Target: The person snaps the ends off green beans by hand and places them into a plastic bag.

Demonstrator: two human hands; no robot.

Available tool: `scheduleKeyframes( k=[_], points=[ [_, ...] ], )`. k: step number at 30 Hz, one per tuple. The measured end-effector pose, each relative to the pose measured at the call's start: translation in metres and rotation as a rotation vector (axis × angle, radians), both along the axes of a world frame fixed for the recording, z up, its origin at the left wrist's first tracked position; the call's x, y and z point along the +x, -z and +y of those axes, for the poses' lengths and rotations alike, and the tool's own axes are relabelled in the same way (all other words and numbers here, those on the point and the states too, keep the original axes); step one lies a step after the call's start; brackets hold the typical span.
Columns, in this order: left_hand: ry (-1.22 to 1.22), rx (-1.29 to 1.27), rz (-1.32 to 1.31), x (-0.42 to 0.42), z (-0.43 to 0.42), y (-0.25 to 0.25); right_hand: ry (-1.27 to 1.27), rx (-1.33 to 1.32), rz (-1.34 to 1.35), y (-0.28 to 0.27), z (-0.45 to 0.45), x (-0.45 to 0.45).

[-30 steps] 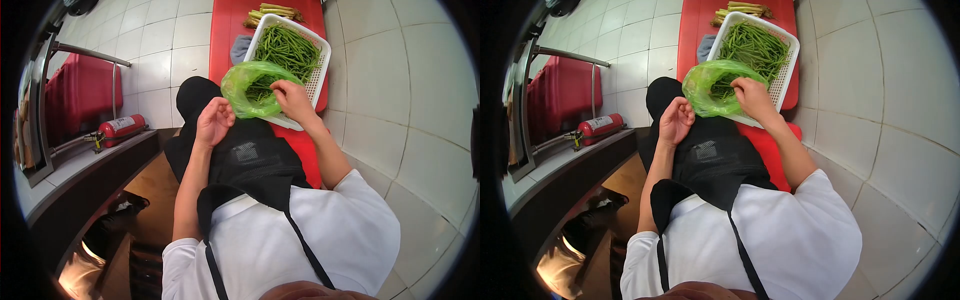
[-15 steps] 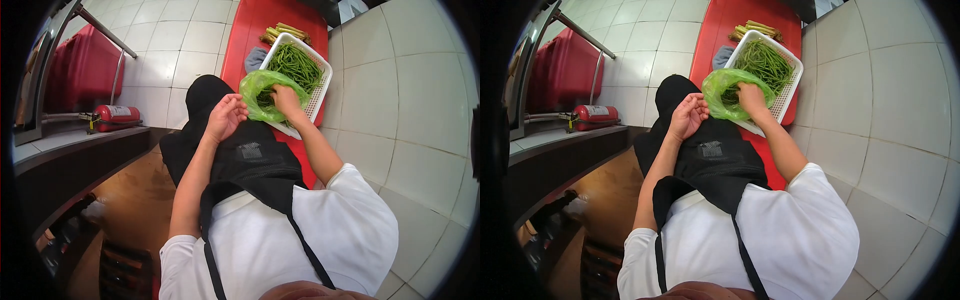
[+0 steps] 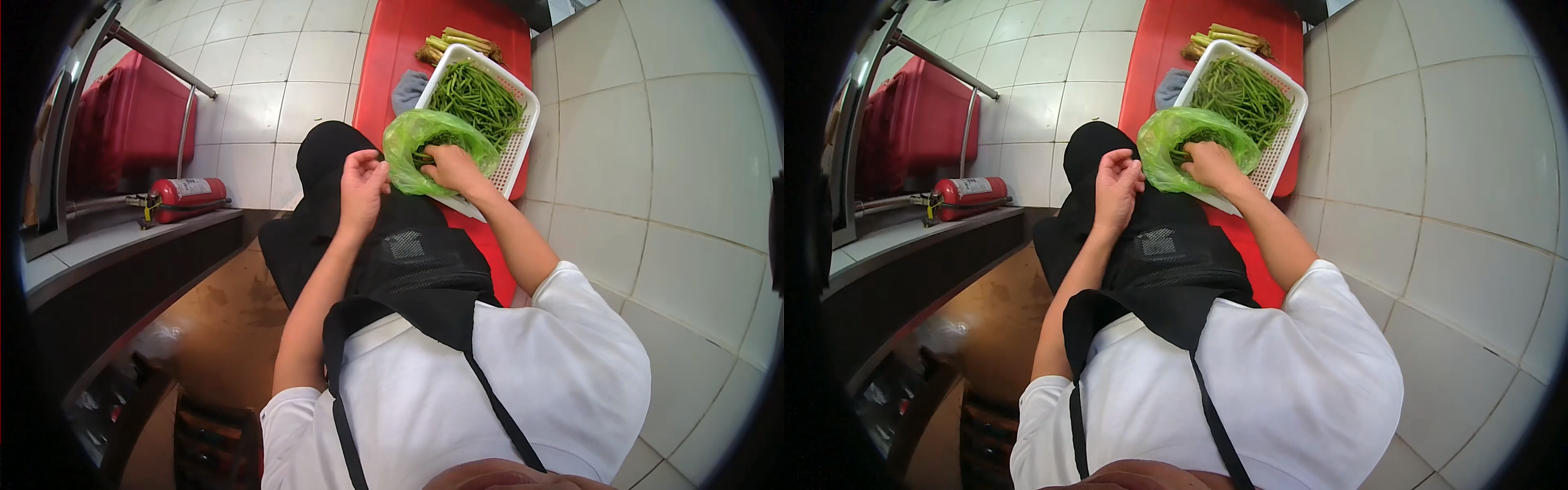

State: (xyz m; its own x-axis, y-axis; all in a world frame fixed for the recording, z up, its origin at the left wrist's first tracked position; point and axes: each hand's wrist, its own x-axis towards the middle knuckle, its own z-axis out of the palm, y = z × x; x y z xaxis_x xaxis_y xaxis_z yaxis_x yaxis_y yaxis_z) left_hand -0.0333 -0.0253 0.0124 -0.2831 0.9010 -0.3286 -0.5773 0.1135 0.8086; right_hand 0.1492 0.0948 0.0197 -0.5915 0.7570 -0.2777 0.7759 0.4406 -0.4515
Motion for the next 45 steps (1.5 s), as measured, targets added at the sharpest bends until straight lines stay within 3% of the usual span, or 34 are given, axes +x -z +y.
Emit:
scheduleKeyframes(
  k=[2, 5, 9, 10, 13, 15, 19, 23, 26, 32, 35, 45],
  points=[
    [-0.185, -0.04, 0.33, 0.015, 0.003, 0.006, -0.049, 0.058, -0.001, 0.005, -0.002, -0.004],
    [-0.021, -0.255, 0.822, 0.024, 0.016, -0.032, -0.101, 0.129, -0.019, 0.02, 0.001, -0.011],
    [0.345, -0.415, 1.117, 0.021, 0.042, -0.039, 0.002, 0.178, -0.021, 0.029, 0.006, -0.01],
    [0.336, -0.359, 1.127, 0.02, 0.042, -0.035, 0.051, 0.166, -0.018, 0.025, 0.009, -0.008],
    [0.338, -0.29, 0.734, 0.016, 0.04, -0.04, 0.168, 0.11, 0.316, 0.015, 0.027, 0.016],
    [0.332, -0.24, 0.544, 0.014, 0.038, -0.036, 0.194, -0.088, 0.313, 0.002, 0.038, 0.03],
    [0.288, -0.135, 0.181, 0.018, 0.042, -0.057, 0.189, -0.218, 0.215, -0.028, 0.046, 0.037],
    [0.285, -0.103, 0.168, 0.022, 0.042, -0.058, 0.145, -0.18, 0.27, -0.019, 0.045, 0.036],
    [0.313, -0.135, 0.164, 0.021, 0.038, -0.059, 0.208, -0.427, 0.304, -0.015, 0.044, 0.034],
    [0.237, -0.143, 0.076, 0.018, 0.034, -0.057, 0.52, -1.18, 0.757, -0.025, 0.028, 0.034],
    [0.207, -0.138, 0.077, 0.015, 0.035, -0.059, 0.57, -1.322, 0.814, -0.034, 0.024, 0.035],
    [0.228, -0.162, 0.08, 0.011, 0.031, -0.056, 0.386, -1.084, 0.661, -0.026, 0.02, 0.035]
  ],
)
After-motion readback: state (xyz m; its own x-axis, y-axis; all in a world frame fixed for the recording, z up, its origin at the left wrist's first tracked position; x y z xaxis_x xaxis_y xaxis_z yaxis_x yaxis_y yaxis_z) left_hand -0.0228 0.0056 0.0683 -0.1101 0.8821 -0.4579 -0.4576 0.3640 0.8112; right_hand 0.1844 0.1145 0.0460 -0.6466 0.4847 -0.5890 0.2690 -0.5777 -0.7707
